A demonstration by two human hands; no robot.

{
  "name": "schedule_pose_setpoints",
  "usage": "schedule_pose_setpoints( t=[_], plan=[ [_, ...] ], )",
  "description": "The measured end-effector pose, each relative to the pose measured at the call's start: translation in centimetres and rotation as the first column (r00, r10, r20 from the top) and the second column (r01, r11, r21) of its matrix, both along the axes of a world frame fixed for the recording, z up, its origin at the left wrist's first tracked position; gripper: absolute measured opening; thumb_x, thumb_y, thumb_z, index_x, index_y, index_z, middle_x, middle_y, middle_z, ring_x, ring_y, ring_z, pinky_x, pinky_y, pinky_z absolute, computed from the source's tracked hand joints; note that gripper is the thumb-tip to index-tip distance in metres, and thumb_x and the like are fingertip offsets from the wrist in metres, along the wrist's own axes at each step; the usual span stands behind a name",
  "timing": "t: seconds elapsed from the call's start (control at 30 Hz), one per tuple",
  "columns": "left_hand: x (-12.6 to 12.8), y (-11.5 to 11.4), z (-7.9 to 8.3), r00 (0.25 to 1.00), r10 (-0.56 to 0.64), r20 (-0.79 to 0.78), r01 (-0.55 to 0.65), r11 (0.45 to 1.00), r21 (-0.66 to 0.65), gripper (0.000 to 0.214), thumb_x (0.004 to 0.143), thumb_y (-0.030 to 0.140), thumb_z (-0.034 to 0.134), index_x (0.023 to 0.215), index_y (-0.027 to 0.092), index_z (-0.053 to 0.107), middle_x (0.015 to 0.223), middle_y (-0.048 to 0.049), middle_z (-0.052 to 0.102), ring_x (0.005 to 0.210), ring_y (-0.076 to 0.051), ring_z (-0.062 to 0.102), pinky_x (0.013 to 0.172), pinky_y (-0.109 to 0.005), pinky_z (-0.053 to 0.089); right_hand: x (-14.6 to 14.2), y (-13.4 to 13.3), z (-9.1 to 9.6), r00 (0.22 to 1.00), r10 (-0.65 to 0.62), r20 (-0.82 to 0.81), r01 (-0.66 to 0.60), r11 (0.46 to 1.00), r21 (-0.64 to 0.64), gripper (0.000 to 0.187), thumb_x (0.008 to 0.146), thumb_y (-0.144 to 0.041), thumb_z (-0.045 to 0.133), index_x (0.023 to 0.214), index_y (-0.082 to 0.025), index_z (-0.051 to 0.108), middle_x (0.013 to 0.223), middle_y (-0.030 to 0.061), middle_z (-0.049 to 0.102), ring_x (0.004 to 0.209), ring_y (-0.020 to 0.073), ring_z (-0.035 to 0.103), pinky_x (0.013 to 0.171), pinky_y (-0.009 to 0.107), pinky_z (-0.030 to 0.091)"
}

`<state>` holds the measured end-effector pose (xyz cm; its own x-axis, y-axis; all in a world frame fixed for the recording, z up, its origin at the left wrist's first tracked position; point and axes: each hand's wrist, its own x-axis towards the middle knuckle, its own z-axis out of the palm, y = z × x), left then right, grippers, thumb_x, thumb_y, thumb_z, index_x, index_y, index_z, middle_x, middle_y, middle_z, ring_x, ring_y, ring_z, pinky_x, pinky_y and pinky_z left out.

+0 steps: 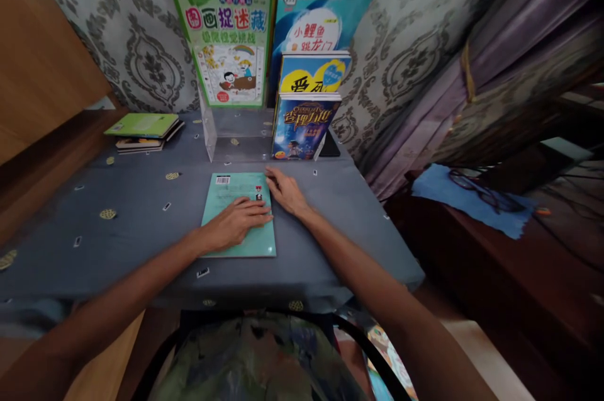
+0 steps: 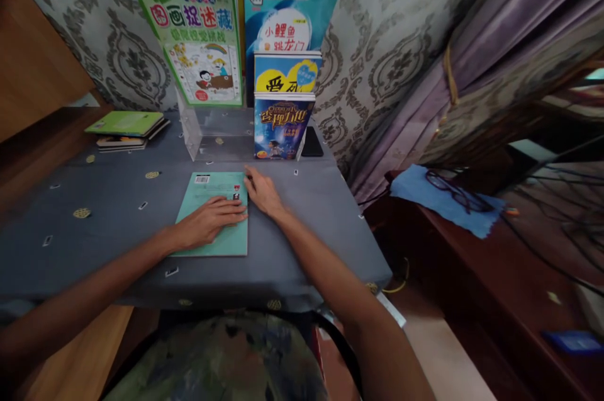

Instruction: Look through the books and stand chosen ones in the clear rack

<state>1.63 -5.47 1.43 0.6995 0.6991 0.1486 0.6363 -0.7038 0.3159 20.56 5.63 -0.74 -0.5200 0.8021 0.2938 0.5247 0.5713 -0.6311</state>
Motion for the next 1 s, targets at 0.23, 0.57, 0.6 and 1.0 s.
schedule_pose_setpoints(
  t=[0.23, 0.57, 0.6, 1.0],
  plan=[
    [0.4, -4.5, 1.0, 0.999, -0.049, -0.023, 0.048, 0.997, -0.057, 0.068, 0.081, -0.001, 0.042, 0.139, 0.032, 0.052, 0.148, -0.0027, 0.052, 0.143, -0.021, 0.038, 0.119, -0.049, 0.026, 0.0, -0.3, 0.2, 1.0, 0.002, 0.027, -0.002, 1.0, 0.016, 0.046, 0.097, -0.024, 0.042, 0.141, -0.014, 0.045, 0.128, 0.0123, 0.066, 0.115, 0.0238, 0.062, 0.102, 0.039, 0.047],
    [0.5, -5.6, 1.0, 0.999, -0.019, 0.05, 0.023, 0.997, -0.08, 0.059, 0.088, 0.004, 0.042, 0.137, 0.034, 0.054, 0.146, -0.001, 0.054, 0.138, -0.019, 0.045, 0.118, -0.046, 0.03, -0.5, -1.5, 0.5, 0.979, -0.009, 0.204, -0.02, 0.99, 0.143, 0.042, 0.097, -0.027, 0.046, 0.136, -0.015, 0.052, 0.13, 0.015, 0.062, 0.117, 0.0288, 0.058, 0.102, 0.043, 0.044],
    [0.1, -5.3, 1.0, 0.998, -0.01, 0.061, 0.015, 0.996, -0.086, 0.055, 0.091, 0.007, 0.041, 0.137, 0.034, 0.054, 0.145, -0.0011, 0.055, 0.137, -0.018, 0.047, 0.117, -0.045, 0.032, -0.6, -1.6, 0.5, 0.976, -0.014, 0.216, -0.019, 0.988, 0.152, 0.041, 0.097, -0.028, 0.045, 0.135, -0.016, 0.053, 0.132, 0.0147, 0.061, 0.118, 0.0288, 0.057, 0.102, 0.043, 0.043],
    [-10.5, 3.9, -1.2, 0.835, 0.486, 0.258, -0.501, 0.866, -0.009, 0.036, 0.093, 0.02, 0.04, 0.121, 0.02, 0.064, 0.125, -0.0063, 0.069, 0.118, -0.02, 0.061, 0.107, -0.042, 0.044, -2.7, -2.5, 1.9, 0.947, 0.171, 0.271, -0.23, 0.952, 0.202, 0.034, 0.094, -0.019, 0.049, 0.125, -0.019, 0.061, 0.126, 0.0125, 0.065, 0.126, 0.029, 0.052, 0.108, 0.049, 0.035]
  ],
)
